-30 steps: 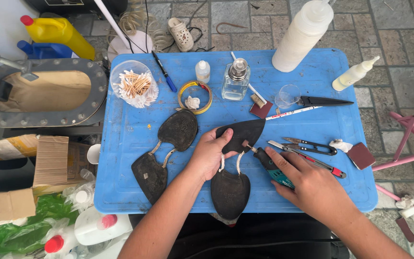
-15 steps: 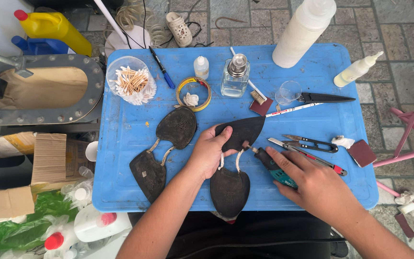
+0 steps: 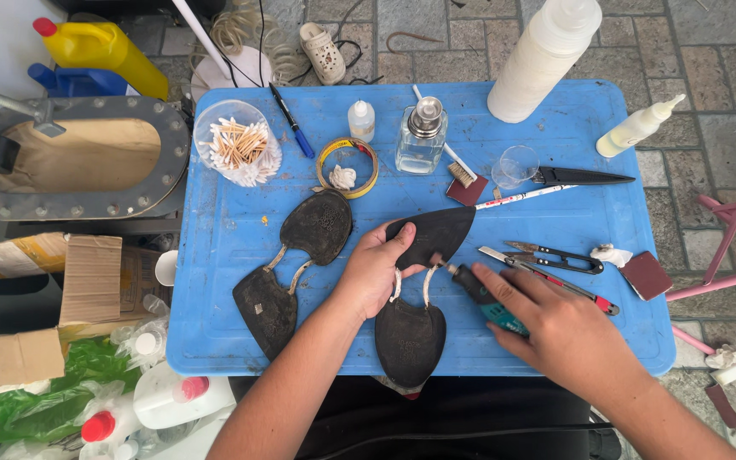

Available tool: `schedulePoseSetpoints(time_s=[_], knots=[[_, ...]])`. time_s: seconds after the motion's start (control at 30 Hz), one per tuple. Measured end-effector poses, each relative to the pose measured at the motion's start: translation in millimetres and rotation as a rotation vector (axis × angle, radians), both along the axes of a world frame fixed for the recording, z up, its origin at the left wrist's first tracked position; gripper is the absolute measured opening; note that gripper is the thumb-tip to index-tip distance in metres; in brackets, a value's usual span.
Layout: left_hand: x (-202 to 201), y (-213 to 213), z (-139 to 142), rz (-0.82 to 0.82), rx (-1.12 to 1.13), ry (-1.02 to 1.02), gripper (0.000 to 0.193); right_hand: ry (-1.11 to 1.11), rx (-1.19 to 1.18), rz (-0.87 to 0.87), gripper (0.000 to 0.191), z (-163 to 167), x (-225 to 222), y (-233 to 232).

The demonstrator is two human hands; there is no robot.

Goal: The person uses a rotary tool to grind the edges of two black shoe sole pieces on a blue table. They hold the soles with one hand and operate the tool with the other, focusing on the curved edges and the strap attachment areas.

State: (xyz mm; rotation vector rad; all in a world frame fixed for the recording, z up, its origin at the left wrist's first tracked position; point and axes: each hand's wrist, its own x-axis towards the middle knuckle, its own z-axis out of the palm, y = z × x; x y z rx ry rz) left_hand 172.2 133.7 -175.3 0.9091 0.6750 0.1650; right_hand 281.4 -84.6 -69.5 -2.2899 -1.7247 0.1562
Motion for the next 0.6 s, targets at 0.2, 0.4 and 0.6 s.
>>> schedulePoseSetpoints(time_s=[0.2,0.4,0.6], knots=[[-7.0,-1.9,3.1,-0.056,0.023,-0.057,0.042,0.022,-0.008,-0.127,0.082,1.1,4.2,-4.6],[-2.0,-1.5,8.4,-0.061,0.103,-0.068,0.042,0.091,-0.017,-0.147,0.082,3.4,6.2,-6.3],[-13.5,-8.7,34.5,-0.072,0.88,0.135,0.036,0.263,0.024,-0.157,0.086,8.1,8.4,-15.3]])
